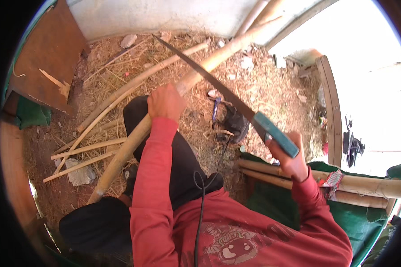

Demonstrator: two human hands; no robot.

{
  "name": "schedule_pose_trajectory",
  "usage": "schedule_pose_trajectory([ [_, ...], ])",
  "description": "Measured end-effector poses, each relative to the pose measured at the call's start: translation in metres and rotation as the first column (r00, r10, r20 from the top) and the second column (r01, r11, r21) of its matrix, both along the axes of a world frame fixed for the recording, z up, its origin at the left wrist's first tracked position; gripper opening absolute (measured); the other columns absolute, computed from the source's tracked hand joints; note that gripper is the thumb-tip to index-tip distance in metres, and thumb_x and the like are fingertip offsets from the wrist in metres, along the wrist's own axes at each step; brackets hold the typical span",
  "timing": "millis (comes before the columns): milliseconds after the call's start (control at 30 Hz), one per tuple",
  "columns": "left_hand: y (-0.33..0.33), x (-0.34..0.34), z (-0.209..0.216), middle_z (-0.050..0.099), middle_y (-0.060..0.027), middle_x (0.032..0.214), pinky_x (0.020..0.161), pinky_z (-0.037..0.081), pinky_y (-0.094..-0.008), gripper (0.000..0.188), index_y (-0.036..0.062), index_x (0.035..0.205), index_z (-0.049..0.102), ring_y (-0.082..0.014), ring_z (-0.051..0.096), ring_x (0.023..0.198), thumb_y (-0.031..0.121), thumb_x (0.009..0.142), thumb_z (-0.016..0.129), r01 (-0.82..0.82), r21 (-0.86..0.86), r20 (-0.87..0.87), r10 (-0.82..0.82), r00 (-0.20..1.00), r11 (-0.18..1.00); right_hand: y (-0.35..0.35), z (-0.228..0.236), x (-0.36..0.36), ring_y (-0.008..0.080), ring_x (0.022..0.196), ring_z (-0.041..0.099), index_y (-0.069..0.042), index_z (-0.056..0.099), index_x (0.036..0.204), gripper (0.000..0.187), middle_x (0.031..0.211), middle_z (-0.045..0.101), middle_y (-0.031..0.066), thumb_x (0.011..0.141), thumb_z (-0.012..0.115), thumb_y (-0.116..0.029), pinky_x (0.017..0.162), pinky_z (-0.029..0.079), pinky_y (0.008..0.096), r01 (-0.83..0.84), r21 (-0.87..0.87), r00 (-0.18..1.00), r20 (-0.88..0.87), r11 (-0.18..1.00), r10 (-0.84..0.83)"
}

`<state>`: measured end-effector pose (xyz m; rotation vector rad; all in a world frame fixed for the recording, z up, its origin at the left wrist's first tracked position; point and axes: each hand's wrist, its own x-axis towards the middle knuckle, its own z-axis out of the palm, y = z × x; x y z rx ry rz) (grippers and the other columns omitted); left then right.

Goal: The person sits on the ground and uses a hand saw to cut a long bamboo pole into smaller sections. They hold the pole steady with their left hand and saw with their right hand, creating multiple cut pieces that accumulate on the ground.

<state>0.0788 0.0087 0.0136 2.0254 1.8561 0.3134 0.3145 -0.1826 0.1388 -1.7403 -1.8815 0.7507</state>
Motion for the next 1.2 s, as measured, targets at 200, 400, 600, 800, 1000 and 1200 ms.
schedule_pose_trajectory([
  [200, -0.003, 0.003, 0.000, 0.071, -0.0213, 0.084, 0.075, 0.056, -0.0464, 0.022, 0.0024, 0.087, 0.073, -0.0379, 0.070, 0.080, 0.019, 0.072, 0.069, 0.018, 0.041, -0.061, -0.015, 0.998, 0.999, 0.007, 0.025, -0.019, 0.0064, 0.045, 0.044, -0.001, 0.056, 0.061, 0.031, 0.049, 0.050, 0.0000, 0.085, 0.070, -0.013, 0.044, 0.032, 0.0298, 0.195, -0.133, 0.957, -0.191, 0.972, -0.218],
  [400, -0.011, -0.003, 0.006, 0.070, -0.0209, 0.085, 0.076, 0.056, -0.0460, 0.024, 0.0034, 0.089, 0.073, -0.0378, 0.070, 0.083, 0.018, 0.071, 0.069, 0.053, -0.010, -0.041, -0.053, 0.998, 0.999, -0.019, 0.027, -0.003, 0.0130, 0.056, 0.050, -0.005, 0.058, 0.076, 0.051, 0.064, 0.051, 0.0032, 0.085, 0.069, -0.053, 0.052, 0.037, 0.0278, 0.103, -0.017, 0.944, -0.314, 0.994, -0.104],
  [600, -0.012, 0.006, -0.010, 0.070, -0.0211, 0.084, 0.074, 0.056, -0.0459, 0.024, 0.0034, 0.089, 0.072, -0.0376, 0.070, 0.081, 0.018, 0.070, 0.070, 0.041, 0.039, -0.052, -0.039, 0.998, 0.998, 0.002, 0.003, -0.034, 0.0084, 0.054, 0.047, -0.001, 0.065, 0.085, 0.029, 0.064, 0.054, 0.0026, 0.093, 0.070, -0.028, 0.050, 0.038, 0.0281, 0.194, -0.061, 0.964, -0.173, 0.979, -0.202],
  [800, -0.004, -0.001, -0.010, 0.069, -0.0198, 0.080, 0.073, 0.057, -0.0455, 0.022, 0.0028, 0.088, 0.072, -0.0371, 0.070, 0.079, 0.017, 0.071, 0.070, 0.049, 0.038, -0.066, -0.046, 0.997, 0.998, -0.005, 0.018, -0.033, 0.0064, 0.050, 0.046, 0.002, 0.068, 0.089, 0.021, 0.059, 0.058, 0.0042, 0.091, 0.069, -0.018, 0.045, 0.039, 0.0295, 0.137, -0.010, 0.983, -0.119, 0.990, -0.137],
  [1000, -0.007, 0.005, -0.013, 0.069, -0.0193, 0.079, 0.072, 0.056, -0.0468, 0.018, 0.0029, 0.086, 0.071, -0.0365, 0.070, 0.078, 0.016, 0.074, 0.067, 0.098, 0.071, -0.040, -0.095, 0.995, 0.993, 0.041, -0.018, -0.049, 0.0161, 0.050, 0.054, 0.002, 0.065, 0.085, 0.016, 0.063, 0.055, 0.0151, 0.091, 0.062, -0.012, 0.051, 0.042, 0.0348, 0.120, 0.063, 0.987, -0.111, 0.991, -0.113],
  [1200, -0.005, 0.005, -0.012, 0.069, -0.0203, 0.080, 0.071, 0.056, -0.0465, 0.016, 0.0026, 0.084, 0.072, -0.0363, 0.070, 0.078, 0.014, 0.074, 0.067, 0.042, 0.164, -0.075, -0.030, 0.997, 0.986, -0.004, 0.009, -0.044, 0.0289, 0.053, 0.062, 0.003, 0.067, 0.086, 0.010, 0.064, 0.061, 0.0156, 0.083, 0.065, -0.006, 0.051, 0.046, 0.0357, 0.250, -0.059, 0.950, -0.176, 0.966, -0.257],
])
